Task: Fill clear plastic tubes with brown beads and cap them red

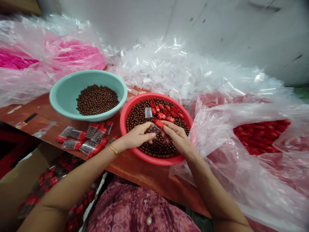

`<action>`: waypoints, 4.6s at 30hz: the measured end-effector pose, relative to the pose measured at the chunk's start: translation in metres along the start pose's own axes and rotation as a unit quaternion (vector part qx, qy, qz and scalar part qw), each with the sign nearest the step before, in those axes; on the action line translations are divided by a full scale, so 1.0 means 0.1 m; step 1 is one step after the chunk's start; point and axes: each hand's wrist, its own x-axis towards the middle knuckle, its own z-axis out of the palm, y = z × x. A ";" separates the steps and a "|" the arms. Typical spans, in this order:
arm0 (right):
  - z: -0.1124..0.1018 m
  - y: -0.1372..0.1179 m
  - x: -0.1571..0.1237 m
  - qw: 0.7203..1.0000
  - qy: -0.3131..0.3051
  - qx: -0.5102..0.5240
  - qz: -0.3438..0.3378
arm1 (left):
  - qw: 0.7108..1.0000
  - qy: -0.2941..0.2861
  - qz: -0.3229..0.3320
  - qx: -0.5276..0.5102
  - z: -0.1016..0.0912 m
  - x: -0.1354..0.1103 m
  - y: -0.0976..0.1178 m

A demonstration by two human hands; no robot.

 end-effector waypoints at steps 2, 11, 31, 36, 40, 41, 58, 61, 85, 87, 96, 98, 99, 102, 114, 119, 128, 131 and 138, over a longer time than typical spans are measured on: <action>0.01 0.03 0.01 0.999 0.012 -0.025 -0.020 | 1.000 0.003 -0.003 -0.010 0.00 -0.01 -0.01; 0.00 0.03 0.02 0.879 0.135 -0.350 -0.294 | 0.999 0.023 -0.012 -0.036 0.01 -0.01 0.01; 0.30 -0.01 -0.02 0.728 0.180 -0.502 -0.431 | 0.992 0.086 -0.016 -0.089 0.02 0.01 0.04; 0.26 -0.18 0.01 0.832 0.131 -0.397 -0.365 | 0.984 0.091 -0.023 -0.152 0.01 0.03 0.02; 0.21 -0.28 -0.03 0.912 0.077 -0.301 -0.269 | 0.983 0.075 -0.008 -0.167 0.00 0.00 0.02; 0.20 -0.29 -0.04 0.915 0.071 -0.300 -0.259 | 0.984 0.076 -0.007 -0.164 0.00 0.00 0.03; 0.26 -0.10 -0.07 0.877 0.110 -0.346 -0.315 | 0.990 0.083 -0.032 -0.109 0.02 0.00 0.05; 0.29 -0.07 -0.07 0.850 0.092 -0.391 -0.342 | 0.988 0.097 -0.050 -0.109 0.02 0.00 0.08; 0.36 0.00 0.30 0.957 0.151 -0.164 -0.186 | 0.926 0.026 0.004 0.376 0.14 -0.10 0.13; 0.39 0.00 0.28 0.962 0.135 -0.159 -0.174 | 0.919 0.024 0.007 0.394 0.13 -0.09 0.10; 0.09 -0.09 0.37 0.962 0.134 -0.188 -0.147 | 0.872 0.195 0.065 0.445 0.09 -0.41 0.15; -0.17 -0.04 0.36 0.932 0.126 -0.308 -0.142 | 0.829 0.272 0.021 0.489 -0.10 -0.65 0.11; -0.28 -0.01 0.36 0.908 0.118 -0.378 -0.141 | 0.804 0.296 -0.017 0.515 -0.23 -0.78 0.07; -0.48 0.12 0.35 0.816 0.067 -0.548 -0.172 | 0.749 0.279 -0.098 0.592 -0.60 -1.11 -0.09; -0.33 0.16 0.46 0.722 0.000 -0.685 -0.096 | 0.660 0.029 0.156 0.734 -0.45 0.25 0.24; -0.48 0.21 0.41 0.801 0.107 -0.586 -0.063 | 0.612 -0.113 0.207 0.755 -0.62 0.82 0.07; -0.60 0.30 0.50 0.858 0.139 -0.477 -0.131 | 0.607 -0.188 0.094 0.766 -0.15 0.52 0.09; -0.61 0.32 0.49 0.868 0.153 -0.448 -0.150 | 0.657 -0.198 0.063 0.725 0.06 0.63 -0.04; -0.63 0.34 0.49 0.887 0.172 -0.401 -0.148 | 0.849 -0.110 -0.036 0.516 0.19 0.87 -0.12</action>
